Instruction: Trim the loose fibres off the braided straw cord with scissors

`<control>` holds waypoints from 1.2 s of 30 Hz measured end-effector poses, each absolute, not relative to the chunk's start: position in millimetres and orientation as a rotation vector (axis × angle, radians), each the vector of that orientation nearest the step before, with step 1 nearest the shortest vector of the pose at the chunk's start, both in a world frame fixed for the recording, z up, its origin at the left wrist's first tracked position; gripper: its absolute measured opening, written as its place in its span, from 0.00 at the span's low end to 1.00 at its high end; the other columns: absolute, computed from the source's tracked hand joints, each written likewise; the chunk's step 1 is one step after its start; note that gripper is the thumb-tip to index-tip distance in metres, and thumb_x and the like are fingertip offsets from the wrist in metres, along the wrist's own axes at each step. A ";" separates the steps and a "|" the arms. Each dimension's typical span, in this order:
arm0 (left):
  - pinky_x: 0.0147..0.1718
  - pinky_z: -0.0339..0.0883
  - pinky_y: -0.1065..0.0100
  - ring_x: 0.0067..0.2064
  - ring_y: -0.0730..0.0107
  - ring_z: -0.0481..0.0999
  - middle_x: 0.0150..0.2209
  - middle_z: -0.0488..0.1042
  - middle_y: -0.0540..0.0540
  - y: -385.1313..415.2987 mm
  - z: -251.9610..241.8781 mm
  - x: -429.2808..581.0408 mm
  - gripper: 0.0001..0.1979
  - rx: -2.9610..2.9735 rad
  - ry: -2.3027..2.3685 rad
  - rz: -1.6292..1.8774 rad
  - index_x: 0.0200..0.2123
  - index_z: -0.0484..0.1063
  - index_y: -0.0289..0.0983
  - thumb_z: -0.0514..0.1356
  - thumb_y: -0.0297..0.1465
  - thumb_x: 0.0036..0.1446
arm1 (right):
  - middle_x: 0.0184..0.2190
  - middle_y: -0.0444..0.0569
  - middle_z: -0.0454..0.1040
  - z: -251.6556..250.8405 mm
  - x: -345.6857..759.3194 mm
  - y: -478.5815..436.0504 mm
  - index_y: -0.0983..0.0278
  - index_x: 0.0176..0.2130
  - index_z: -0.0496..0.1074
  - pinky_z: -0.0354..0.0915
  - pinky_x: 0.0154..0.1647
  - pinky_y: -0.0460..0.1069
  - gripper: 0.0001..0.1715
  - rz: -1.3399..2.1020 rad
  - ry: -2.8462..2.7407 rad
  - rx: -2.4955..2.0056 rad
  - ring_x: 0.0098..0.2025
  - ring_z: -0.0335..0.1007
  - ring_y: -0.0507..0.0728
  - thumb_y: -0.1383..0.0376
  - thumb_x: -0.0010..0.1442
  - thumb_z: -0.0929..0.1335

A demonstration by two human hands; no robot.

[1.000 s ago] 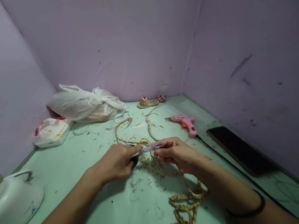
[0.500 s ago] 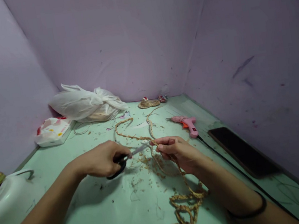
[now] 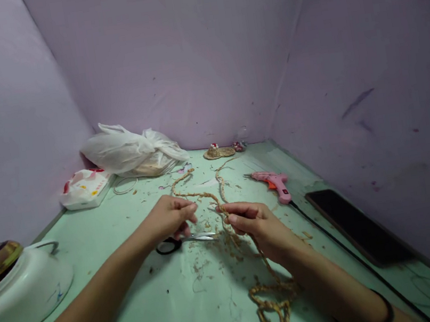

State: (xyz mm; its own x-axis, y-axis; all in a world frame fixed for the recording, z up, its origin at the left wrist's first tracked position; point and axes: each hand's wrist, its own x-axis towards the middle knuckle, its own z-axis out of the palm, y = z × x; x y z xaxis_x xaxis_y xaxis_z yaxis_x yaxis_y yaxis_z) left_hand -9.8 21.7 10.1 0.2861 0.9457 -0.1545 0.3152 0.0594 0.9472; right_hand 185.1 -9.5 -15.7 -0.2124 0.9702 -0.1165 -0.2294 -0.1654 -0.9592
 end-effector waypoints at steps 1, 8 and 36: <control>0.12 0.47 0.76 0.16 0.79 0.62 0.27 0.73 0.44 22.9 4.2 -3.7 0.11 1.237 1.134 0.729 0.33 0.71 0.33 0.58 0.34 0.48 | 0.19 0.42 0.67 -15.9 183.2 -11.5 0.65 0.34 0.76 0.49 0.22 0.45 0.16 1.611 -1.085 -0.997 0.20 0.54 0.46 0.64 0.40 0.72; 0.13 0.54 0.82 0.18 0.82 0.66 0.23 0.71 0.47 24.7 -8.9 13.8 0.02 0.651 0.914 1.080 0.25 0.68 0.30 0.58 0.23 0.48 | 0.21 0.42 0.68 -17.7 176.1 -15.3 0.67 0.31 0.74 0.47 0.20 0.44 0.14 1.782 -1.070 -0.998 0.19 0.54 0.45 0.65 0.39 0.72; 0.09 0.49 0.83 0.14 0.84 0.60 0.15 0.64 0.51 30.3 -2.2 14.8 0.07 0.609 1.101 1.161 0.20 0.65 0.30 0.55 0.19 0.47 | 0.14 0.40 0.65 -30.2 173.5 -8.8 0.66 0.25 0.68 0.51 0.18 0.44 0.13 1.572 -1.297 -1.171 0.16 0.58 0.47 0.62 0.39 0.72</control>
State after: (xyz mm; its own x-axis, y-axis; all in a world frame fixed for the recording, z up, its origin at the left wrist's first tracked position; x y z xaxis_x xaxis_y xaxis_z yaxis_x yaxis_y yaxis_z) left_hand 14.8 30.3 -2.2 0.0040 0.9322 -0.3618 -0.4107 0.3314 0.8494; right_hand 173.5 -8.8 -30.2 -0.2803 0.9438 -0.1752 -0.0072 -0.1846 -0.9828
